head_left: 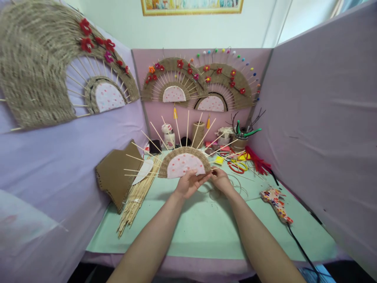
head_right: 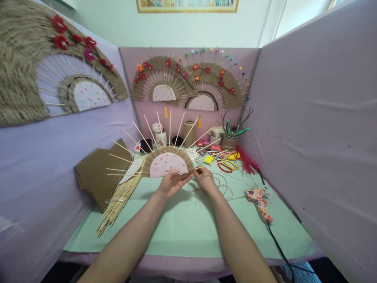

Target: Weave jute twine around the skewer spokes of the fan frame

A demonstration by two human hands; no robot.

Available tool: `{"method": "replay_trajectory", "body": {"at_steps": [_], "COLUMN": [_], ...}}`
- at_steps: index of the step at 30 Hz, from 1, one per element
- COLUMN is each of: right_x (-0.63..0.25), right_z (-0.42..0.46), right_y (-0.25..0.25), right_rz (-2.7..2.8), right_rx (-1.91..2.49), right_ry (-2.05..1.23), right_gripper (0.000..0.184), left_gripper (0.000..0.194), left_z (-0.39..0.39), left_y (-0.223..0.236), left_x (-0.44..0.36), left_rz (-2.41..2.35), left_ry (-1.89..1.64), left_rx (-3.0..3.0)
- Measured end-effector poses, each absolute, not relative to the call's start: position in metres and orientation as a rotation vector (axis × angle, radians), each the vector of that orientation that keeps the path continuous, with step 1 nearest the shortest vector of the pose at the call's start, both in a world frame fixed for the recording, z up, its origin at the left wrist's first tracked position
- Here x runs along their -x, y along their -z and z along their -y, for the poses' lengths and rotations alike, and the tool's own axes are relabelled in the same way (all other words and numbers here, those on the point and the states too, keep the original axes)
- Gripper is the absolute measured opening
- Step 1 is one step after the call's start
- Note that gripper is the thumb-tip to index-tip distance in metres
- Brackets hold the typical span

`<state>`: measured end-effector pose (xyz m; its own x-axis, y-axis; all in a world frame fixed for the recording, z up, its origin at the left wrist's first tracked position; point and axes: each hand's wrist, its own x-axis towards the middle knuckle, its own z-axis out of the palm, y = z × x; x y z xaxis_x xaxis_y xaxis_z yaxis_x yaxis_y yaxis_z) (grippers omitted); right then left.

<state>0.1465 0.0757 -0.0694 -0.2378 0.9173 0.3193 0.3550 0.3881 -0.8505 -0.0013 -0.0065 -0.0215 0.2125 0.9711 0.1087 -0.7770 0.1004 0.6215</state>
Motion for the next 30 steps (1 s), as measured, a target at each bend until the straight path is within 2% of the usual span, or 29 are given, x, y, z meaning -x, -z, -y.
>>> {"method": "replay_trajectory", "body": {"at_steps": [2, 6, 20, 30], "right_x": [-0.146, -0.146, -0.147, -0.148], "right_z": [-0.074, -0.072, -0.074, -0.061], "right_y": [0.068, 0.064, 0.061, 0.051], "right_rz": [1.761, 1.702, 1.645, 1.694], "right_rx": [1.099, 1.093, 1.110, 1.042], "right_ry": [-0.799, -0.744, -0.856, -0.742], "right_gripper": [0.024, 0.031, 0.027, 0.027], "left_gripper": [0.007, 0.008, 0.004, 0.021], "left_z": [0.007, 0.007, 0.005, 0.007], "left_y": [0.021, 0.022, 0.025, 0.026], "left_x": [0.003, 0.005, 0.004, 0.002], "left_rz": [-0.366, -0.370, -0.384, -0.345], "left_ry": [-1.333, -1.337, -1.316, -1.270], "left_rx": [-0.652, -0.665, -0.677, -0.697]}}
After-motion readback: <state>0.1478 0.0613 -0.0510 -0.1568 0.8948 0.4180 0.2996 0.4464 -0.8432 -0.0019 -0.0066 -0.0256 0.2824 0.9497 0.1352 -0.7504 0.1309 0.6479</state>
